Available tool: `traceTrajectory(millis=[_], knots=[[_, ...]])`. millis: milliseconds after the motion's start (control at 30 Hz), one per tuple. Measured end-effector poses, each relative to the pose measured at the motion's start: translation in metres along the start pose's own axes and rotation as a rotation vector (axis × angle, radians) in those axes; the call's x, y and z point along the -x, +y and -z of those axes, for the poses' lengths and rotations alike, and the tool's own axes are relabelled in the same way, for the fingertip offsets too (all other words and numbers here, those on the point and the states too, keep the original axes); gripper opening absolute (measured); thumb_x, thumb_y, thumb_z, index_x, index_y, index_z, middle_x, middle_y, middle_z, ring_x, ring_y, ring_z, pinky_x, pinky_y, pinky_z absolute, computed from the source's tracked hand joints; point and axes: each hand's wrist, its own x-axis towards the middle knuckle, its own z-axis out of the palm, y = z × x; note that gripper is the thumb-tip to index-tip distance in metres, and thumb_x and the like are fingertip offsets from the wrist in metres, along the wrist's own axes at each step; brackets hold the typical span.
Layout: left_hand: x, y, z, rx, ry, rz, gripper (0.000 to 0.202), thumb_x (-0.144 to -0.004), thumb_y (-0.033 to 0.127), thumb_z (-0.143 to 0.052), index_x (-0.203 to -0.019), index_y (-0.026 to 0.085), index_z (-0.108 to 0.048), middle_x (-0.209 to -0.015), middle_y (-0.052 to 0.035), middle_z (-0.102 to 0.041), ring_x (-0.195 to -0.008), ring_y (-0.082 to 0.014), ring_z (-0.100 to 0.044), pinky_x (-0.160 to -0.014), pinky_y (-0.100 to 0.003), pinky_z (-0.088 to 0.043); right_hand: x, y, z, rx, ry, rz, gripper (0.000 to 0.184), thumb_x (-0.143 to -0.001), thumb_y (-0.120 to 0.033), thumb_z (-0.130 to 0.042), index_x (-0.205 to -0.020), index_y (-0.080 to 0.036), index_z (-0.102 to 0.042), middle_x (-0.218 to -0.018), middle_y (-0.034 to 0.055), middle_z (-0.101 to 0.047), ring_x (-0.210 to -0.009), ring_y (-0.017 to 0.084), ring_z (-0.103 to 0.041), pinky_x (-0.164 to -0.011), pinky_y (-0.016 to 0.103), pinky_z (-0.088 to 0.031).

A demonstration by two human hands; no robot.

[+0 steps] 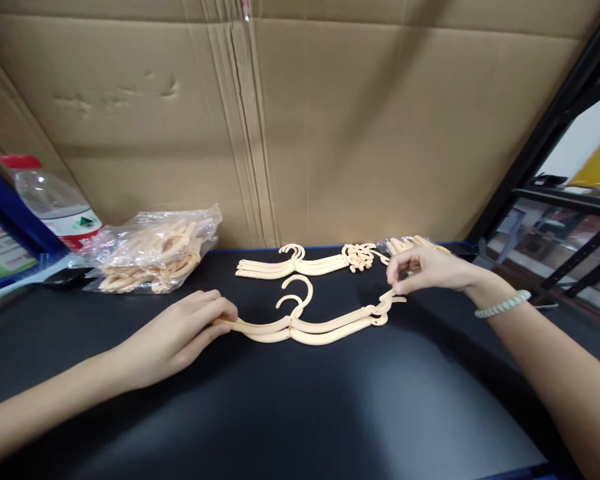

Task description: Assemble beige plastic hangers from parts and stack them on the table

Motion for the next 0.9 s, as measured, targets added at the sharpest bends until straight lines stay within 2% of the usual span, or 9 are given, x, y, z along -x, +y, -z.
traceTrajectory(millis=[233, 367, 500, 633, 767, 900], knots=[[0.001, 0.006, 0.017, 0.139, -0.069, 0.003, 0.011, -0.092, 0.023, -0.046, -0.090, 0.023, -0.057, -0.083, -0.0016, -0.062, -0.074, -0.0193, -0.057, -0.067, -0.027, -0.040, 0.006, -0.001, 0.009, -0.034, -0.028, 0.031, 0.016, -0.069, -0.032, -0.080, -0.071, -0.020, -0.070, -0.065, 0.0004, -0.062, -0.058, 0.012, -0.054, -0.054, 0.023, -0.043], [0.000, 0.009, 0.021, 0.154, -0.209, -0.035, 0.013, -0.093, 0.021, -0.045, -0.082, 0.023, -0.052, -0.077, -0.0002, -0.060, -0.070, -0.0185, -0.056, -0.066, -0.026, -0.039, 0.011, -0.006, 0.009, -0.142, -0.200, -0.071, 0.017, -0.070, -0.032, -0.079, -0.075, -0.020, -0.068, -0.065, 0.0010, -0.064, -0.052, 0.011, -0.053, -0.047, 0.022, -0.042], [0.000, 0.007, 0.015, -0.080, -0.235, -0.170, 0.015, -0.095, 0.021, -0.043, -0.083, 0.022, -0.052, -0.078, -0.0027, -0.058, -0.068, -0.0202, -0.051, -0.067, -0.030, -0.036, 0.009, -0.013, -0.001, -0.085, -0.360, -0.153, 0.015, -0.071, -0.031, -0.078, -0.074, -0.019, -0.069, -0.062, 0.0012, -0.064, -0.050, 0.011, -0.054, -0.046, 0.021, -0.042], [0.000, 0.003, 0.009, -0.316, -0.242, -0.293, 0.018, -0.096, 0.020, -0.039, -0.085, 0.021, -0.052, -0.082, -0.0050, -0.058, -0.070, -0.0214, -0.050, -0.068, -0.033, -0.035, 0.007, -0.015, -0.007, 0.012, -0.364, -0.139, 0.014, -0.074, -0.031, -0.075, -0.075, -0.018, -0.069, -0.065, 0.0015, -0.066, -0.051, 0.010, -0.054, -0.047, 0.021, -0.040], [-0.002, 0.001, 0.006, -0.505, -0.206, -0.329, 0.019, -0.094, 0.014, -0.038, -0.089, 0.019, -0.055, -0.087, -0.0066, -0.058, -0.073, -0.0216, -0.051, -0.069, -0.034, -0.038, 0.004, -0.012, -0.009, 0.122, -0.405, -0.137, 0.019, -0.076, -0.034, -0.073, -0.080, -0.016, -0.067, -0.068, 0.0023, -0.067, -0.052, 0.010, -0.056, -0.049, 0.021, -0.041], [-0.002, -0.001, 0.003, -0.660, -0.165, -0.302, 0.023, -0.083, 0.002, -0.041, -0.088, 0.016, -0.058, -0.088, -0.0084, -0.060, -0.075, -0.0239, -0.054, -0.067, -0.036, -0.041, 0.001, -0.009, -0.012, 0.224, -0.405, -0.141, 0.019, -0.077, -0.032, -0.070, -0.081, -0.014, -0.066, -0.063, 0.0020, -0.066, -0.058, 0.013, -0.060, -0.054, 0.022, -0.043]])
